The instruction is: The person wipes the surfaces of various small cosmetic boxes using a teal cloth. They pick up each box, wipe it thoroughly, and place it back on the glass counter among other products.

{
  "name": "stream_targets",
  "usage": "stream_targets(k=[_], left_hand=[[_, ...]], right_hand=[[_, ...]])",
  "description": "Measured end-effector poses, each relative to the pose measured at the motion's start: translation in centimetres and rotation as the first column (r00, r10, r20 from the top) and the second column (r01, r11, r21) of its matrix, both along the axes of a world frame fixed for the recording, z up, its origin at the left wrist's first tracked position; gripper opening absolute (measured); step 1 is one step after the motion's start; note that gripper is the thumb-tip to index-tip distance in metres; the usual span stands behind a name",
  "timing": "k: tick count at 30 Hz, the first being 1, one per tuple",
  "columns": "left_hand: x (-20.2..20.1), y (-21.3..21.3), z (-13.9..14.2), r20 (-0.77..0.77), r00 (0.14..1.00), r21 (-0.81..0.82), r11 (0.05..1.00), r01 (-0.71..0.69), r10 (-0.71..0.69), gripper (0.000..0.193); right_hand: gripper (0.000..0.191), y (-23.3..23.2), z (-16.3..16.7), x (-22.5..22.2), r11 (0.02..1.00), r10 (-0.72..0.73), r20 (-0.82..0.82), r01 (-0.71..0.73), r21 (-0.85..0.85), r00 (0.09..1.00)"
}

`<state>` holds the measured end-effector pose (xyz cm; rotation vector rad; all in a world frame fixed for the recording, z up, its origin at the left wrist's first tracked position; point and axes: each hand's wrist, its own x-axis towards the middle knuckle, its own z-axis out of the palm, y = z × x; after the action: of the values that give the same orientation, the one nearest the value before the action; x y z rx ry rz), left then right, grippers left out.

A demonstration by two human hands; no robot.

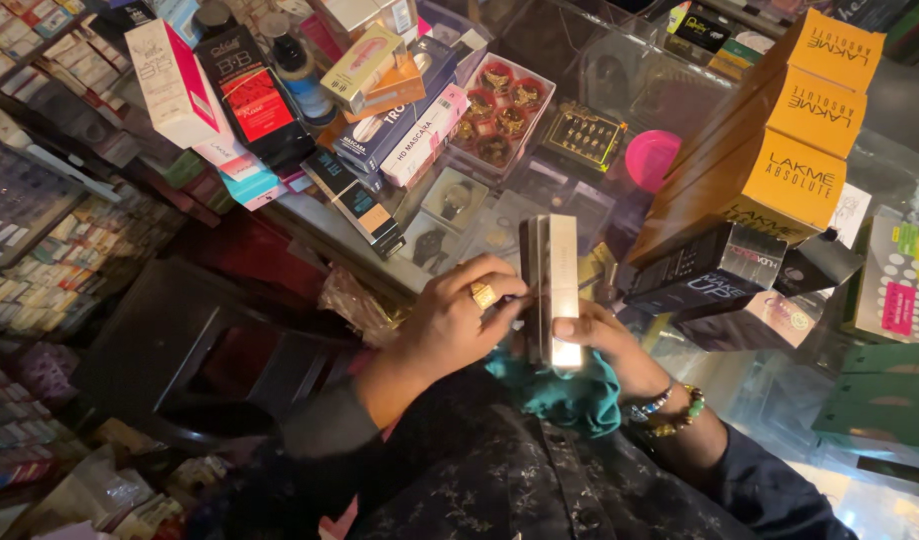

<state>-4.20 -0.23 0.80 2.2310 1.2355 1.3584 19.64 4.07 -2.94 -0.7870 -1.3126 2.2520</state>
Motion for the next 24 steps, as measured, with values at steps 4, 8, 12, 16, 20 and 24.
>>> stream_targets(k=[4, 8, 12, 16, 20, 24], left_hand=[[-0.2, 1.6, 0.6, -0.086, 0.996, -0.092, 0.996, 0.004, -0.012, 0.024], [-0.1, 1.6, 1.1, 0.049, 0.993, 0.024, 0.994, 0.110, -0.111, 0.017], [0.7, 0.4, 1.7, 0.026, 0.996, 0.107, 0.991, 0.081, -0.085, 0.018], [1.4, 0.3, 1.7, -0.025, 0.996, 0.021, 0.996, 0.090, -0.089, 0.019], [1.7, 1.1, 0.4, 0.011, 0.998, -0.021, 0.998, 0.056, -0.056, 0.021], [0.3, 3.7, -0.8, 0.041, 0.995, 0.007, 0.996, -0.088, 0.088, 0.020]], right_hand=[[0.066, -0.7, 1.0, 0.3, 0.995, 0.085, 0.022, -0.084, -0.044, 0.996], [0.066, -0.8, 0.7, 0.9, 0.996, 0.045, -0.035, -0.047, -0.076, 0.998], [0.063, -0.6, -0.6, 1.6, 0.991, -0.057, 0.044, 0.061, -0.115, 0.997], [0.056, -1.0, -1.4, 2.1, 0.987, -0.110, 0.123, 0.123, -0.102, 0.986], [0.056, -1.0, -1.5, 1.9, 0.994, -0.029, 0.072, 0.037, -0.101, 0.997], [0.057, -0.7, -0.9, 1.9, 0.997, 0.078, 0.075, -0.076, -0.033, 0.994]])
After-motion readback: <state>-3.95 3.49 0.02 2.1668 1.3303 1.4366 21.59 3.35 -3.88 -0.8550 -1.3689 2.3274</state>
